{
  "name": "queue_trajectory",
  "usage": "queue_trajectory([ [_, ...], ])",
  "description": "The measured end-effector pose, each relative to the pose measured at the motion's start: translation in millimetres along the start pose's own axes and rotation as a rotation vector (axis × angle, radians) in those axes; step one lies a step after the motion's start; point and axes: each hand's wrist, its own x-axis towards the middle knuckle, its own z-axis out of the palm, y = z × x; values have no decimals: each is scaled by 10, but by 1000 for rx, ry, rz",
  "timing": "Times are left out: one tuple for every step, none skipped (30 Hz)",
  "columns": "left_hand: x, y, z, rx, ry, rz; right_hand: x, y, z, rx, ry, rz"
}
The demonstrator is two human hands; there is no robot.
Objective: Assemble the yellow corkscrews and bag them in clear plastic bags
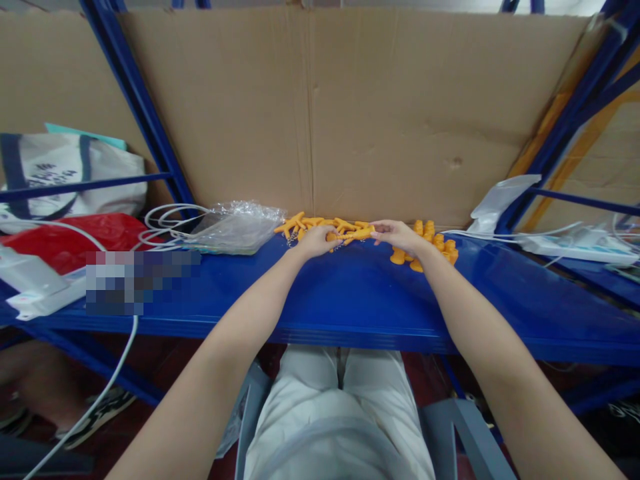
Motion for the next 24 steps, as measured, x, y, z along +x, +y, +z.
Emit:
queue_trajectory([
  [2,-3,5,4,6,7,-15,-25,0,-6,-12,8],
  [5,-7,11,8,12,13,-31,-52,2,-14,-22,26],
  [8,-10,16,11,14,16,-47,-81,6,-21,-28,55],
  [10,-11,19,11,13,17,-62,-108,14,-25,-30,89],
  [12,-10,20,11,9,17,-75,-134,25,-23,-29,124],
  [12,-8,19,12,5,18,-84,-155,38,-13,-24,156],
  [11,-3,17,14,5,19,-91,-172,53,6,-15,184],
  [9,4,13,18,7,20,-93,-184,70,29,-8,212],
  [7,11,9,22,11,22,-93,-190,88,50,-6,240],
  [4,18,5,28,13,23,-89,-192,105,65,-6,270],
  [1,25,3,34,14,25,-84,-191,122,68,-7,297],
  [-1,29,1,38,15,27,-77,-186,137,60,-7,321],
  [-2,32,1,39,14,30,-70,-180,149,45,-6,338],
  [-3,33,2,37,16,34,-63,-173,160,29,-1,349],
  [-3,33,4,34,19,38,-58,-166,168,17,6,352],
  [-3,32,7,32,23,42,-54,-160,174,11,11,356],
  [-2,30,11,31,28,46,-51,-156,178,11,15,360],
  [-1,28,14,32,31,48,-50,-155,180,13,17,363],
  [0,26,16,33,32,51,-52,-157,181,16,21,368],
  [1,24,18,32,30,52,-57,-165,179,20,25,374],
  [2,22,18,29,27,53,-63,-176,176,25,28,383],
  [3,18,17,23,25,56,-72,-192,170,34,26,392],
  [5,13,16,19,23,58,-82,-210,162,48,15,404],
  [6,7,14,17,22,61,-91,-229,152,67,-5,421],
])
